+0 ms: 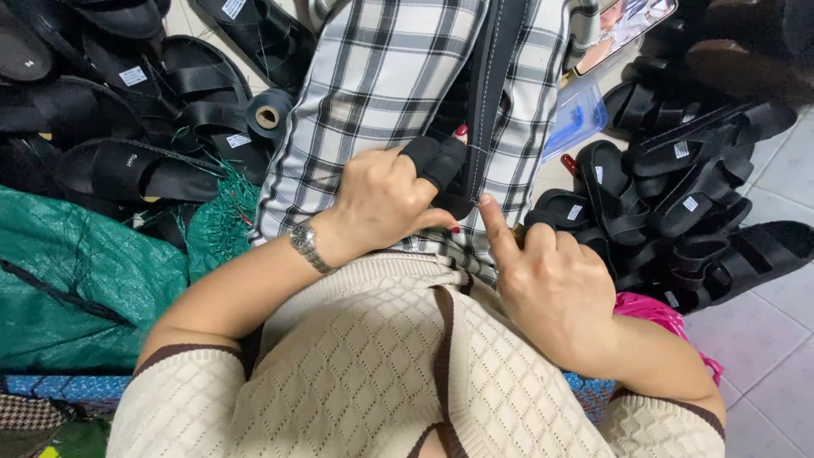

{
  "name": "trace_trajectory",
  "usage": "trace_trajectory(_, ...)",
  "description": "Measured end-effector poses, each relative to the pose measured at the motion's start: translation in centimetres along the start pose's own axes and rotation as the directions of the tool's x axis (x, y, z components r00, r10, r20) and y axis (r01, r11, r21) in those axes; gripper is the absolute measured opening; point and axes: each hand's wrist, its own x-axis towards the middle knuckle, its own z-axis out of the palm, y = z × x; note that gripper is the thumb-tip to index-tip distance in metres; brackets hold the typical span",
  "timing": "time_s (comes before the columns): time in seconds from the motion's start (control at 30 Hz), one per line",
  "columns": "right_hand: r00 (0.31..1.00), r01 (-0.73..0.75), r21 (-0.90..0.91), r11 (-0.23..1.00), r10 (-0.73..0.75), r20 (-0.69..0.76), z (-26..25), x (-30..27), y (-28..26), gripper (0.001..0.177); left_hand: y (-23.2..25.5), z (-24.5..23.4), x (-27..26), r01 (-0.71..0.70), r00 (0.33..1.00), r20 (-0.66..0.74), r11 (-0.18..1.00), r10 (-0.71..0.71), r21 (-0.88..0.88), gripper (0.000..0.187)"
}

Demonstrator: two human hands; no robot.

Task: Hand-sewing a strap onto a black sandal using a needle and thread while sitting on the floor.

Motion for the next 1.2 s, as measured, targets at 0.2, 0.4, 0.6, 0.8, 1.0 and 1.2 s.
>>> trace_trajectory(0.2,0.996,0.051,0.288,0.956,-0.028,-0.082,3.3,-0.1,0.9,0.06,-0.7,0.3,-0.2,-0.029,0.999,-0.032,1.0,0.029,0.004,0.048)
trace_trajectory(0.4,0.956,0.117,0.443,0.889,0.02,-0.293,5.9,0.6,1.3,0.051,-1.6,1.6,-0.1,-0.124,0.972,-0.203,0.992,0.121,0.0,0.065)
trace_trajectory(0.6,0.937,0.16,0.442,0.883,0.005,-0.349,5.3,1.3,1.2,0.046,-1.7,1.4,-0.1,-0.131,0.975,-0.179,0.991,0.131,0.01,0.068)
trace_trajectory(0.8,0.908,0.138,0.476,0.869,0.081,-0.412,5.1,1.2,0.3,0.039,-1.5,0.7,0.0,-0.146,0.976,-0.157,0.988,0.151,0.041,0.067)
trace_trajectory(1.0,0.86,0.132,0.566,0.814,0.19,-0.474,3.6,1.3,-0.2,0.02,-0.2,-2.1,-0.5,-0.127,0.992,0.016,0.991,0.127,0.035,0.066)
trace_trajectory(1.2,0.868,0.312,0.825,0.471,0.212,-0.449,0.9,0.0,-1.5,0.073,4.0,-11.3,0.6,0.284,0.861,0.504,0.756,0.069,-0.589,0.023)
